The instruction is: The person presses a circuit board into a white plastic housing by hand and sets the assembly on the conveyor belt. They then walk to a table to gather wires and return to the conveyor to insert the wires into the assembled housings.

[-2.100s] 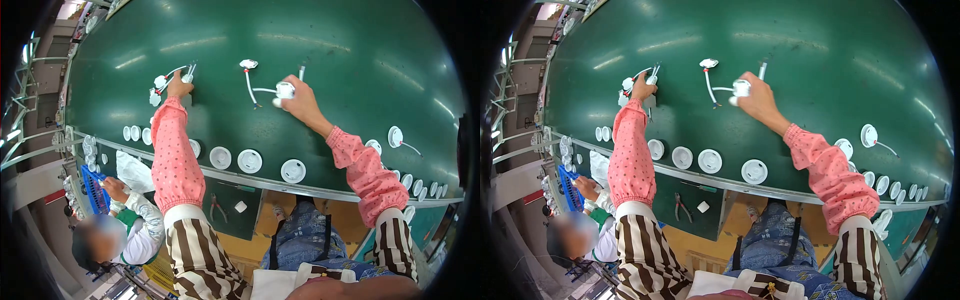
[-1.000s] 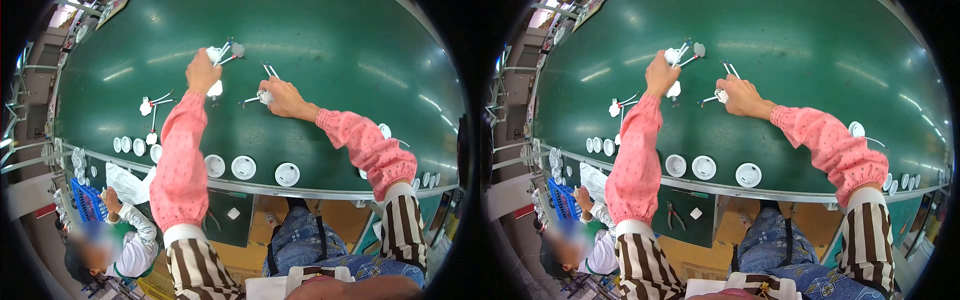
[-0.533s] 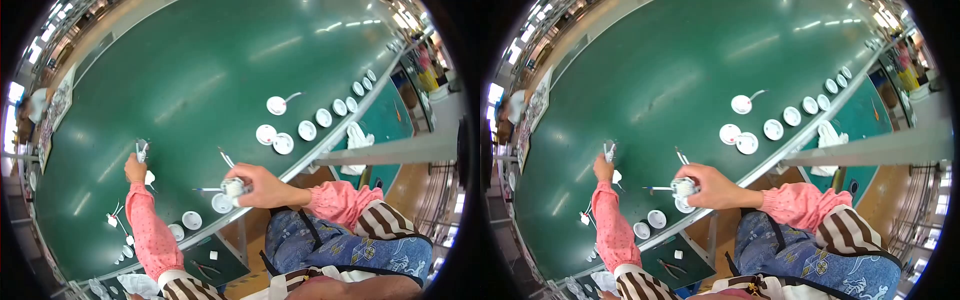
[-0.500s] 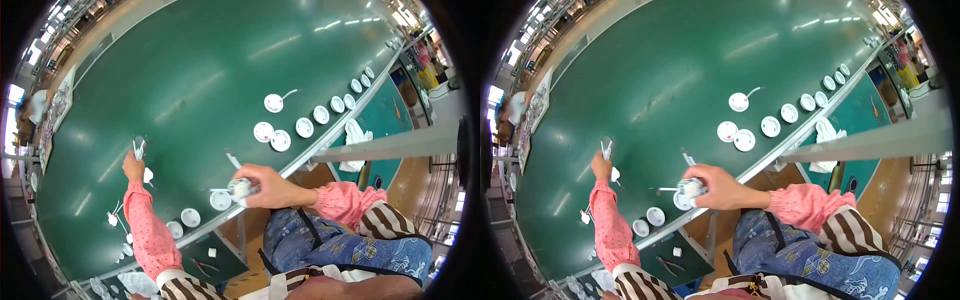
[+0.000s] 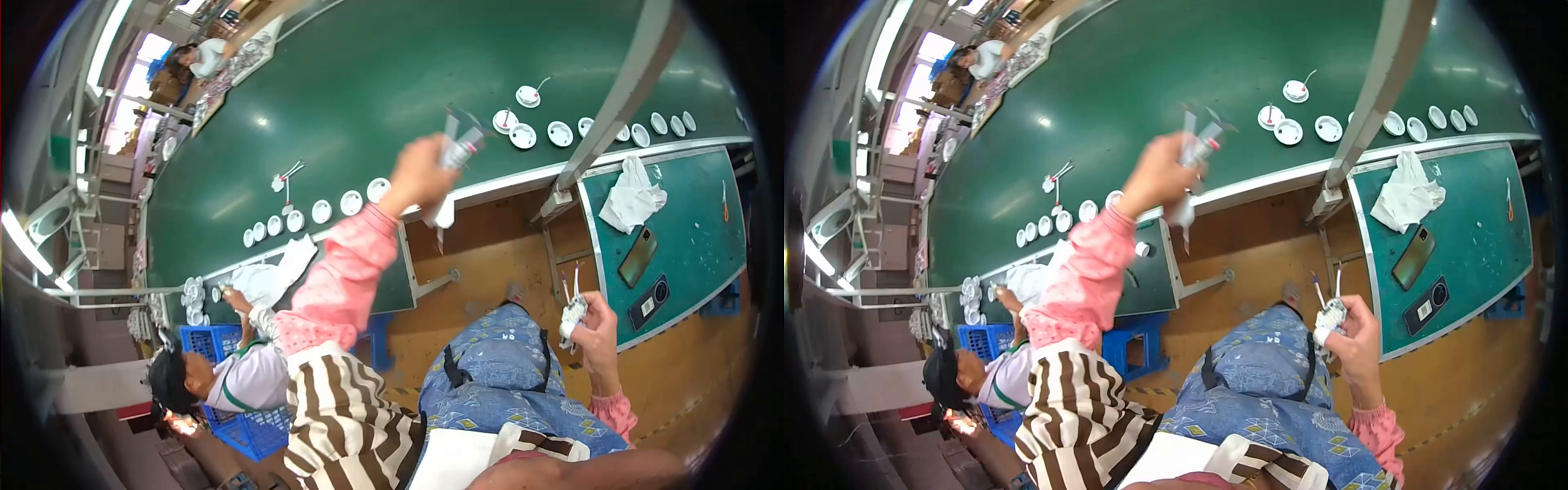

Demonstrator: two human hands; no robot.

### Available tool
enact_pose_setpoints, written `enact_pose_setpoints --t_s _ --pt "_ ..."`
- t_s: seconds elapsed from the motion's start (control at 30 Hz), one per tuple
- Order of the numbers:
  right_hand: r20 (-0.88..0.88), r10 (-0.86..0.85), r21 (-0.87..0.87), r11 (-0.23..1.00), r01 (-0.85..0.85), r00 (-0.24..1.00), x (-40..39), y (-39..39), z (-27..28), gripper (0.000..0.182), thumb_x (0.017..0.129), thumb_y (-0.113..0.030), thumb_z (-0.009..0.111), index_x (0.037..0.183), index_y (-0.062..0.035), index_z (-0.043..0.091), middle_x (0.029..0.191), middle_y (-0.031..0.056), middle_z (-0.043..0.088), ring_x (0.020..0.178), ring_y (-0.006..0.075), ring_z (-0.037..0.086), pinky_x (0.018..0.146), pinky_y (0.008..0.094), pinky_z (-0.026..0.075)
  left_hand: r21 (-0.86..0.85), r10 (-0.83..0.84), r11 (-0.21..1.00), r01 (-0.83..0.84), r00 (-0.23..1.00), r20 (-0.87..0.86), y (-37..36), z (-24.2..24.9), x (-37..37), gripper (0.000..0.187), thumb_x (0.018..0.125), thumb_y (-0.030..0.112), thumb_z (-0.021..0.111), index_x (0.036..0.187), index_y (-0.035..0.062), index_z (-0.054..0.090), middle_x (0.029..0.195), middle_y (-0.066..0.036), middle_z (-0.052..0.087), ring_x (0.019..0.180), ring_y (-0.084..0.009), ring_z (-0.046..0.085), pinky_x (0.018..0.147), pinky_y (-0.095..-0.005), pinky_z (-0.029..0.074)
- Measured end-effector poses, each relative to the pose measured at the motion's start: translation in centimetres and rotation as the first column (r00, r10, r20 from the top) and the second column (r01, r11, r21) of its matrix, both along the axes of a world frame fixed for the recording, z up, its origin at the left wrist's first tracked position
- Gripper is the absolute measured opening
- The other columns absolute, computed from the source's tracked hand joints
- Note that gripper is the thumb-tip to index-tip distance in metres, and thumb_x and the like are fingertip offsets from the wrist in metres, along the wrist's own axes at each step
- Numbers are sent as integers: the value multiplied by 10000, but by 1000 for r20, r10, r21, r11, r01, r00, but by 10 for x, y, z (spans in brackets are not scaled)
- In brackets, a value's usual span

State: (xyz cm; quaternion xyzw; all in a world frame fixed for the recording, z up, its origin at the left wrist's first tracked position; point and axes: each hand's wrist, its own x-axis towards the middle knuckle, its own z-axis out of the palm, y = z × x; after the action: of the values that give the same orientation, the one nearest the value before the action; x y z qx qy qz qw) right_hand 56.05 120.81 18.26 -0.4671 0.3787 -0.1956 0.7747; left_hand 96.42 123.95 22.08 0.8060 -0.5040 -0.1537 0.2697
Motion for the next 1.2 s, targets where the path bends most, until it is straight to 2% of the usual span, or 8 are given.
enact_pose_setpoints --t_s 0.1,0.2,0.27,0.33,0.4,0.67,1.1,1.2 --pt "10 -96 17 995 96 995 -47 15 2 366 730 83 724 1045 -1 558 888 5 601 788 86 590 703 235 491 82 -149 982 168 969 -200 7 -1 -95 246 799 137 688 1022 32 678 824 -134 691 729 -227 667 710 -387 537" --pt "49 -181 44 983 179 982 -104 31 1 378 736 41 739 1075 8 575 920 24 631 818 94 609 723 238 500 75 -302 943 324 929 -215 7 -19 -172 246 829 152 673 1047 39 662 809 -118 678 714 -217 656 686 -383 529" --pt "47 -277 44 960 275 960 -126 39 -25 393 743 8 748 1102 18 587 956 41 653 843 101 623 743 243 510 166 -263 929 332 904 -336 3 -39 -191 196 869 155 648 1032 48 668 777 -83 650 719 -169 643 672 -362 525" --pt "29 -342 37 939 341 939 -171 47 -38 381 751 15 747 1094 11 582 949 32 641 831 97 614 725 245 504 18 -383 912 409 867 -321 -3 -60 -233 143 868 120 648 982 33 645 771 -16 620 658 -126 591 612 -320 500" --pt "54 -444 17 896 443 895 -227 52 -55 372 757 27 744 1088 4 575 937 30 631 819 97 606 702 249 498 191 -203 921 339 838 -507 -18 -46 -292 147 845 60 658 984 20 631 780 0 613 649 -96 593 603 -273 487" --pt "-41 -655 -59 755 653 755 -520 23 -48 330 766 28 737 1062 3 595 897 2 630 792 58 579 689 232 479 125 -265 908 400 780 -567 -111 -57 -571 139 870 47 621 998 -7 629 771 -54 659 606 -119 614 545 -276 493" --pt "-36 -692 -72 722 688 721 -669 -65 -83 336 732 0 753 1041 -16 622 861 -10 635 759 53 576 669 225 466 70 -375 858 509 713 -592 -245 -61 -745 79 872 79 676 894 34 614 732 2 589 588 -93 584 536 -246 457" --pt "-7 -676 -190 724 663 737 -695 -116 -102 368 747 -11 763 1077 -2 600 869 7 635 729 65 600 609 239 505 74 -356 860 505 698 -621 -287 -73 -766 82 876 87 680 890 39 614 742 1 594 583 -103 601 531 -245 459"
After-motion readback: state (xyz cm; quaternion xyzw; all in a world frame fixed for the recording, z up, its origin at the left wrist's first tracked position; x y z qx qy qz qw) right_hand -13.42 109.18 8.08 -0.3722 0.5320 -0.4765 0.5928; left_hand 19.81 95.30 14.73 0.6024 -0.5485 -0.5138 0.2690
